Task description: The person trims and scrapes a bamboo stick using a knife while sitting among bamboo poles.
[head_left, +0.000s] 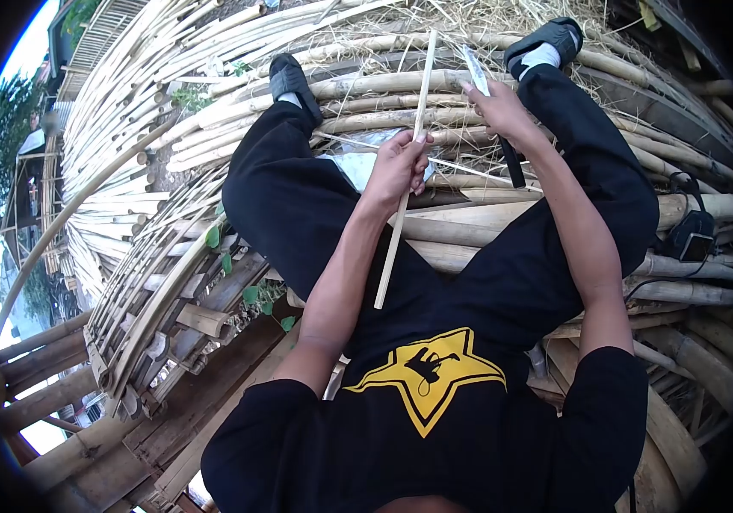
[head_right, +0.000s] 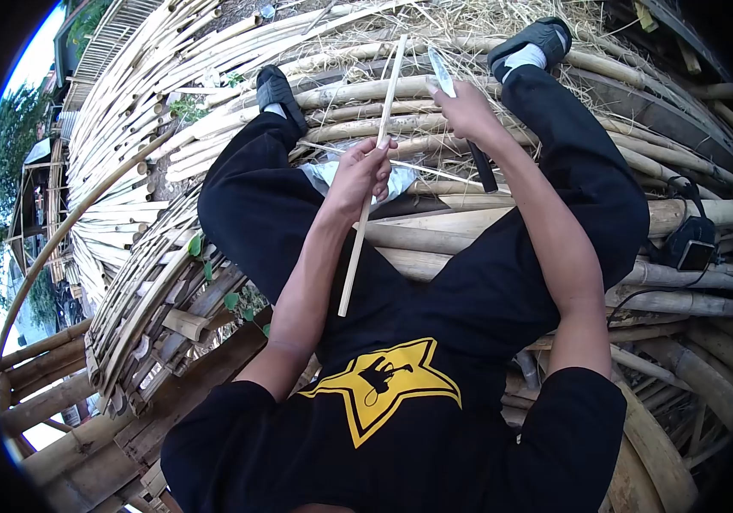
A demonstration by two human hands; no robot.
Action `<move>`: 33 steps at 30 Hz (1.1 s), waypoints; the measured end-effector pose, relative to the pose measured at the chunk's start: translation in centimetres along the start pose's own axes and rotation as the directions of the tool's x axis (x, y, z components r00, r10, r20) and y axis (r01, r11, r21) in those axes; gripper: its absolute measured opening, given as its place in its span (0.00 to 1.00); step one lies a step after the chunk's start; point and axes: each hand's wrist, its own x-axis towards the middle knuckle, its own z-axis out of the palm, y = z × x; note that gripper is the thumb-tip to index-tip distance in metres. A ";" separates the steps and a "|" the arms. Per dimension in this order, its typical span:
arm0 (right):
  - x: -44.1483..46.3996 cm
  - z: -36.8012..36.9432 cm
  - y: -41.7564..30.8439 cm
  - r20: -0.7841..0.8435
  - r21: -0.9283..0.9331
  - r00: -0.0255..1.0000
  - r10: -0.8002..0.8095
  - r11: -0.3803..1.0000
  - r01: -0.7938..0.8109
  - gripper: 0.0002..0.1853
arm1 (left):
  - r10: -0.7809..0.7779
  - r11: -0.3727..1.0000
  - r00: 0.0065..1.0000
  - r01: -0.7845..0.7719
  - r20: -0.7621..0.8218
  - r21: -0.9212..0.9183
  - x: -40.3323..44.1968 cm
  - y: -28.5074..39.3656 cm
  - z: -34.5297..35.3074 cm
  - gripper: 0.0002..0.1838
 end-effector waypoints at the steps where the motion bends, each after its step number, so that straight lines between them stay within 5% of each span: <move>1: 0.1 0.0 0.0 0.003 -0.007 1.000 -0.001 1.000 0.001 0.19 | 0.012 1.000 1.000 -0.012 0.002 -0.011 0.1 0.0 0.3 0.11; 4: 0.4 -0.5 0.3 -0.009 -0.083 1.000 -0.009 0.996 0.008 0.19 | 0.039 0.999 0.998 -0.037 0.041 -0.040 0.7 -0.1 0.8 0.12; 6: 0.3 -0.9 0.4 0.165 0.530 0.985 0.041 0.839 -0.124 0.19 | 0.039 0.998 0.999 -0.038 0.022 -0.054 1.3 -0.4 1.5 0.13; 8: 0.3 -1.1 0.2 0.207 0.634 0.978 0.019 0.759 -0.149 0.21 | 0.045 0.996 0.999 -0.045 -0.009 -0.077 1.5 -0.8 2.1 0.14; 10: 0.3 -1.2 -0.1 0.111 0.840 0.992 0.055 0.529 -0.123 0.23 | -0.015 0.996 1.000 0.017 0.016 -0.084 1.3 -0.3 3.3 0.16; 15: 0.9 -1.5 0.6 -0.173 0.851 0.983 0.059 0.512 0.119 0.24 | -0.060 0.996 0.991 0.067 0.122 -0.052 1.8 -0.5 4.9 0.18; 20: 0.8 -1.2 0.9 -0.177 0.901 0.981 0.075 0.414 0.131 0.21 | -0.054 0.990 0.993 0.067 0.106 -0.124 2.6 -1.3 6.2 0.16; 24: 1.2 -0.7 1.6 -0.208 0.818 0.977 0.054 0.556 0.144 0.13 | -0.029 0.986 0.998 0.038 0.059 -0.160 3.3 -1.7 6.5 0.16; 27: -0.9 0.1 0.1 -0.040 0.745 0.994 0.100 0.666 -0.038 0.12 | -0.007 0.979 0.999 0.015 0.041 -0.205 3.2 -1.4 6.5 0.16; 33: -0.9 0.0 -1.3 -0.080 0.706 0.994 0.068 0.708 0.009 0.13 | -0.037 0.975 0.993 0.061 0.116 -0.216 2.5 0.3 6.6 0.18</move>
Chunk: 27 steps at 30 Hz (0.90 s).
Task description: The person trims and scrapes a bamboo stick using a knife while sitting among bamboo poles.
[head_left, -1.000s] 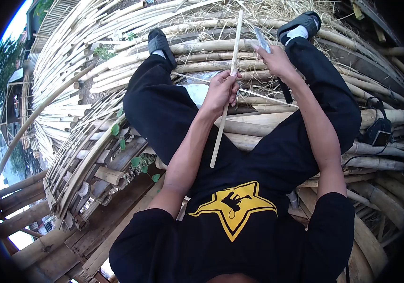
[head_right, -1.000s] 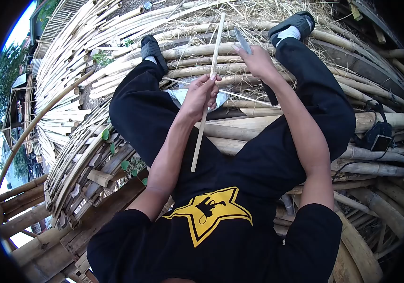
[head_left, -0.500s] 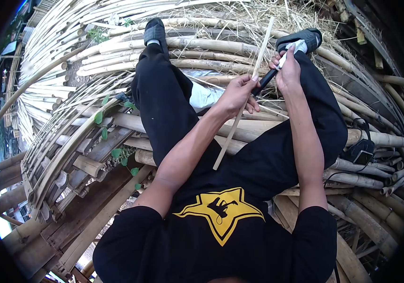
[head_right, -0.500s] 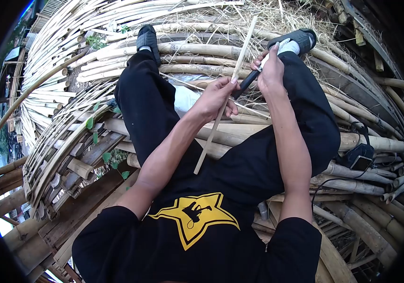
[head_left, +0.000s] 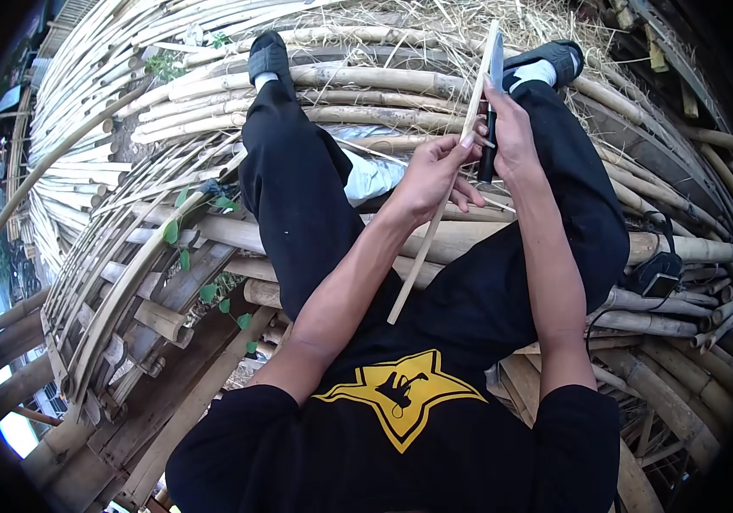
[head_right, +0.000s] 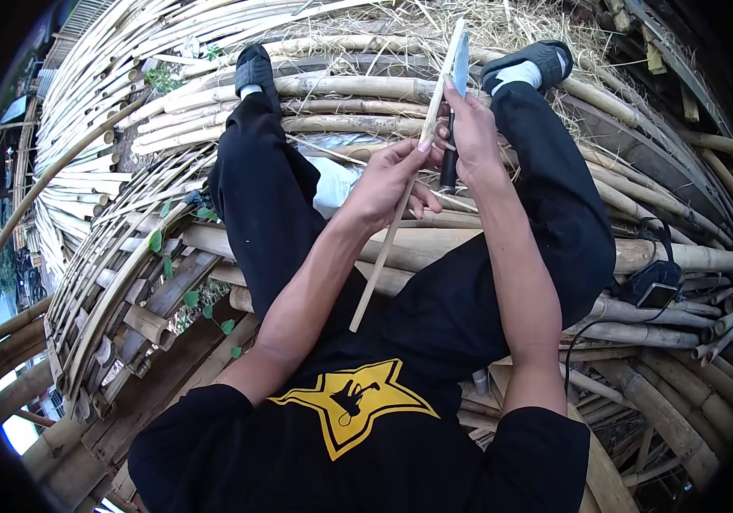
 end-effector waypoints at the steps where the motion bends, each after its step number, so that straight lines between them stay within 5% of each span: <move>1: -0.2 0.2 -0.6 0.002 -0.032 1.000 -0.031 0.999 0.031 0.13 | -0.020 1.000 1.000 0.021 0.011 -0.006 -0.2 0.3 0.2 0.19; 5: 0.1 0.2 -1.6 -0.050 -0.118 0.995 -0.085 0.990 0.079 0.12 | -0.020 0.998 0.998 0.017 0.054 0.055 -0.8 1.2 0.8 0.21; 11: 0.3 0.1 -0.3 -0.002 0.059 0.999 -0.043 0.997 0.043 0.11 | -0.010 0.984 0.998 0.020 -0.058 0.177 -0.6 1.6 0.6 0.17; 17: -0.2 0.1 -1.0 0.060 -0.101 0.997 0.049 0.994 -0.043 0.16 | 0.070 0.995 0.997 -0.067 -0.038 0.072 -0.1 2.5 -0.8 0.13; 19: -0.1 -0.4 -1.1 0.097 -0.102 0.995 0.035 0.995 -0.025 0.17 | 0.044 0.998 0.995 -0.040 -0.085 0.040 -0.1 3.2 -0.9 0.14; 22: 0.0 -0.8 -1.5 0.056 0.029 0.998 -0.004 1.000 0.003 0.15 | -0.051 0.990 0.997 0.058 0.057 -0.128 -0.6 4.0 -1.6 0.16; 27: -1.4 0.0 -2.2 0.081 -0.047 0.996 -0.044 0.998 0.048 0.15 | -0.069 0.976 0.994 0.085 0.085 -0.203 -1.5 4.6 -2.4 0.15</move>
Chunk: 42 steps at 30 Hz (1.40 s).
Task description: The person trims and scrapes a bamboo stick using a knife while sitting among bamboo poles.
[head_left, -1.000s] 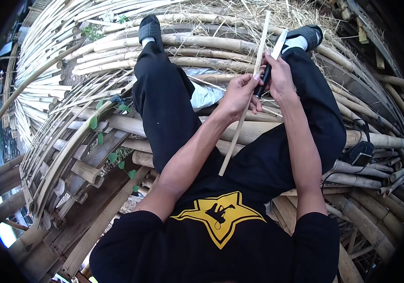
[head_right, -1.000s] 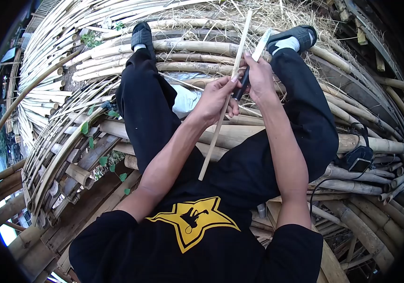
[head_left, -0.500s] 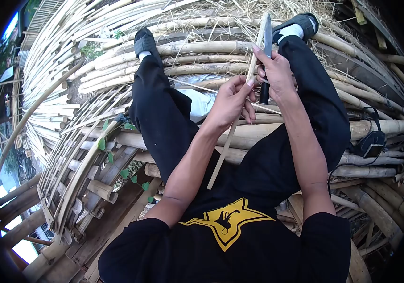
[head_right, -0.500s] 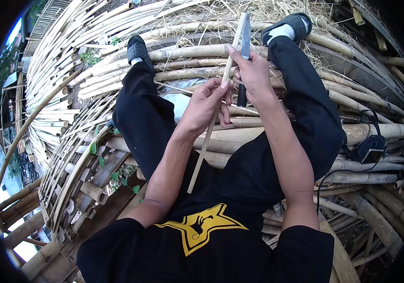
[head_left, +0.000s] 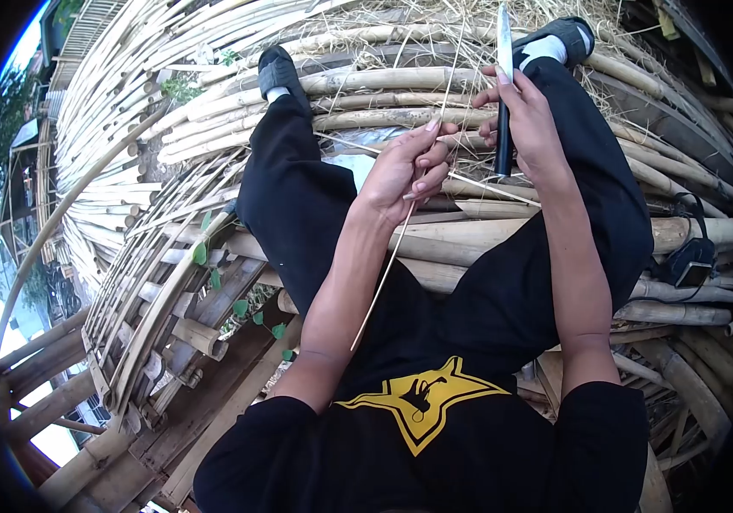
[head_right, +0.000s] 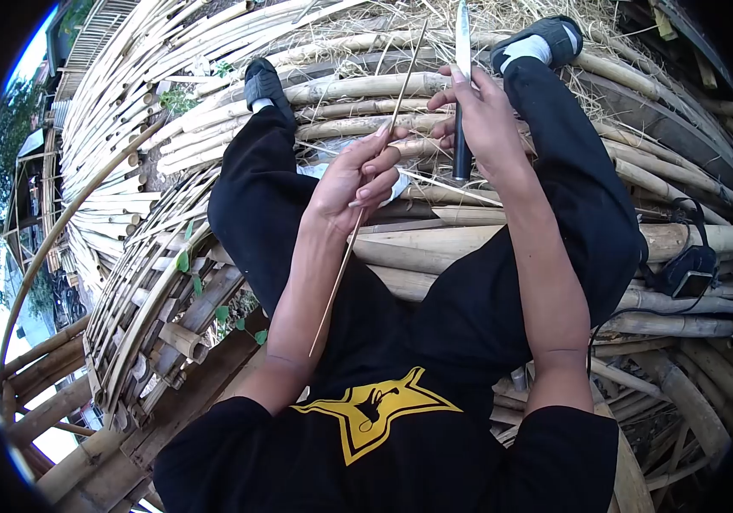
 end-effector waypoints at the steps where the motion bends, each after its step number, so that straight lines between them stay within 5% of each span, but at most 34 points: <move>1: -0.1 0.1 0.1 0.037 -0.099 0.999 -0.022 0.995 0.025 0.16 | 0.013 1.000 1.000 -0.013 -0.014 0.000 -0.2 0.1 -0.1 0.15; 6: 0.2 1.1 0.9 0.087 -0.533 0.995 -0.057 0.841 0.095 0.19 | 0.132 0.969 0.985 -0.103 -0.114 0.226 -1.6 1.5 -0.7 0.13; 11: -0.6 2.3 2.5 0.343 -0.562 0.938 -0.044 0.791 0.242 0.20 | 0.176 0.825 0.970 -0.054 -0.165 0.562 -3.3 3.2 -2.2 0.15; 14: -1.8 3.6 2.4 0.435 -0.720 0.897 -0.073 0.570 0.396 0.21 | 0.173 0.723 0.970 -0.007 -0.171 0.691 -4.6 4.2 -1.6 0.15; 16: -1.8 4.0 3.5 0.459 -0.708 0.882 -0.107 0.555 0.436 0.22 | 0.187 0.642 0.967 0.011 -0.171 0.767 -5.4 4.9 -0.7 0.15; 20: -2.0 4.7 5.1 0.445 -0.772 0.890 -0.094 0.464 0.435 0.24 | 0.167 0.583 0.979 -0.002 -0.117 0.812 -5.3 5.3 -2.2 0.14; 25: -1.6 4.2 8.2 0.564 -0.677 0.815 -0.134 0.491 0.549 0.26 | 0.200 0.607 0.971 -0.016 -0.133 0.795 -4.6 3.6 -4.6 0.11; 30: -1.6 3.8 8.9 0.552 -0.669 0.833 -0.020 0.585 0.458 0.25 | 0.158 0.694 0.976 -0.002 -0.150 0.720 -4.3 2.2 -6.0 0.09; 42: -0.4 3.0 10.2 0.573 -0.745 0.820 -0.004 0.416 0.522 0.26 | 0.183 0.785 0.959 -0.009 -0.217 0.619 -4.8 0.4 -6.9 0.07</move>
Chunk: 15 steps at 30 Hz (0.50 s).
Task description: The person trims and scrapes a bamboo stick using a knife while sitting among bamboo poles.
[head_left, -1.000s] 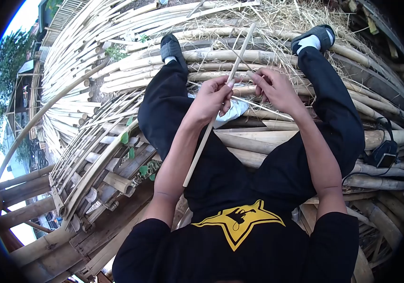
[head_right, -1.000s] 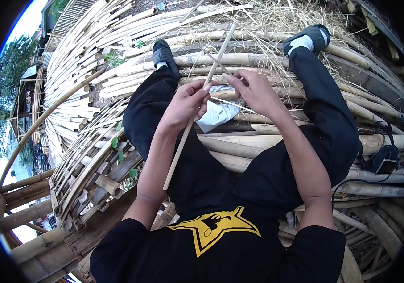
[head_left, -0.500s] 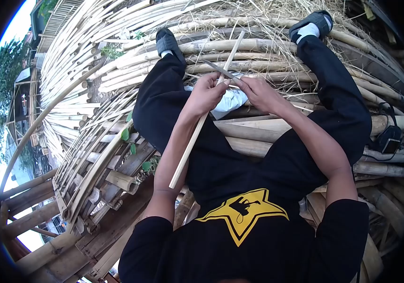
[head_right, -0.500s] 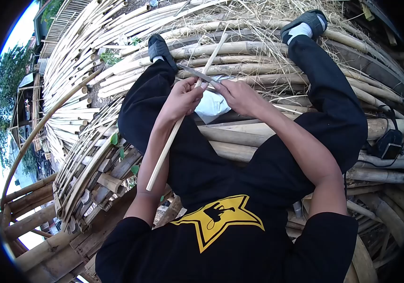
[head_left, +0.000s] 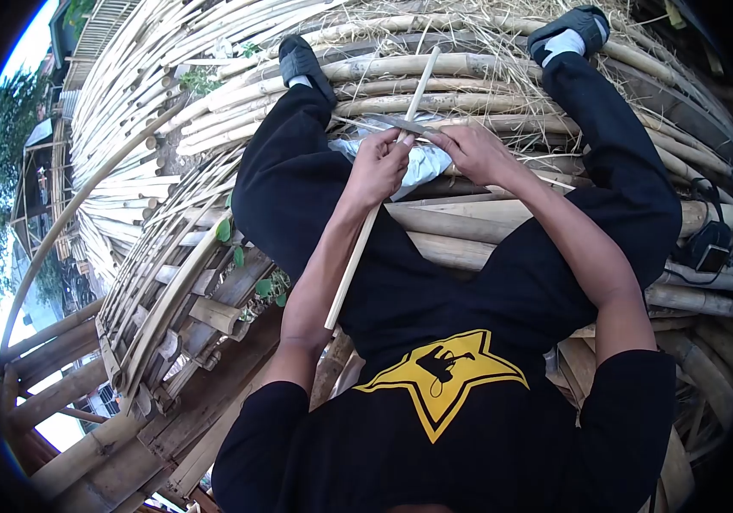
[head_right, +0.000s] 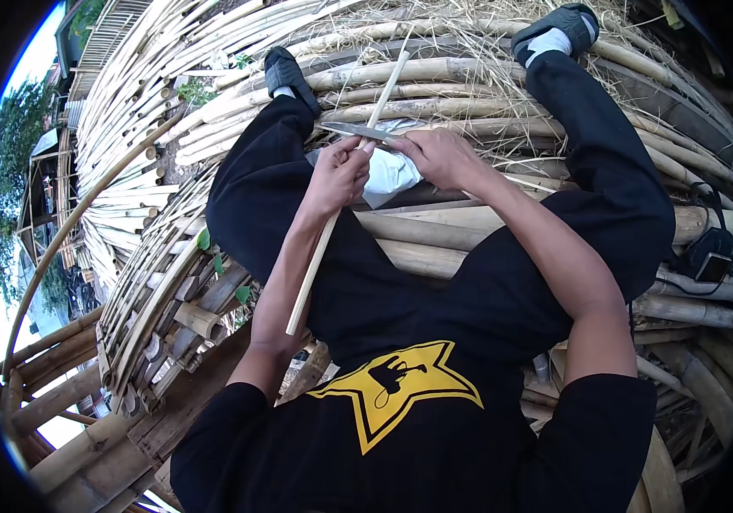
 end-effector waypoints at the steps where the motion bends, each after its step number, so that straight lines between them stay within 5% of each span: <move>1: 0.0 0.1 0.2 -0.002 0.005 1.000 0.003 1.000 -0.003 0.26 | -0.004 1.000 1.000 0.004 0.002 0.004 0.0 -0.3 0.0 0.07; 3: 0.5 0.4 0.8 -0.039 -0.053 0.999 -0.016 0.998 0.014 0.27 | -0.009 0.999 1.000 0.010 -0.024 0.031 0.0 -0.4 -0.2 0.09; 5: 1.8 -0.7 5.5 -0.177 -0.036 0.960 0.218 0.973 -0.228 0.30 | -0.036 0.999 0.999 0.037 -0.020 0.019 -1.4 0.1 -0.1 0.10; 8: 2.1 -4.8 10.8 -0.210 -0.203 0.929 0.304 0.916 -0.346 0.31 | -0.060 0.998 0.991 0.062 0.121 -0.014 -2.9 1.1 -0.8 0.13; 11: 2.0 -4.8 10.3 -0.301 -0.010 0.886 0.354 0.927 -0.374 0.31 | 0.003 0.999 1.000 -0.003 0.000 -0.042 -0.8 0.7 -0.8 0.14; 12: 1.9 -4.5 8.7 -0.152 0.433 0.857 0.492 0.813 -0.390 0.31 | 0.027 1.000 0.999 -0.028 -0.046 -0.011 -0.1 0.9 -0.4 0.14; 13: 1.8 -4.0 6.8 0.046 0.779 0.833 0.551 0.503 -0.375 0.30 | 0.015 1.000 0.999 -0.015 0.030 0.004 0.2 1.1 -0.3 0.14; 15: 1.5 -3.7 2.3 0.094 0.867 0.867 0.490 0.387 -0.312 0.26 | -0.057 0.998 0.993 0.054 0.102 0.034 0.2 1.2 0.8 0.14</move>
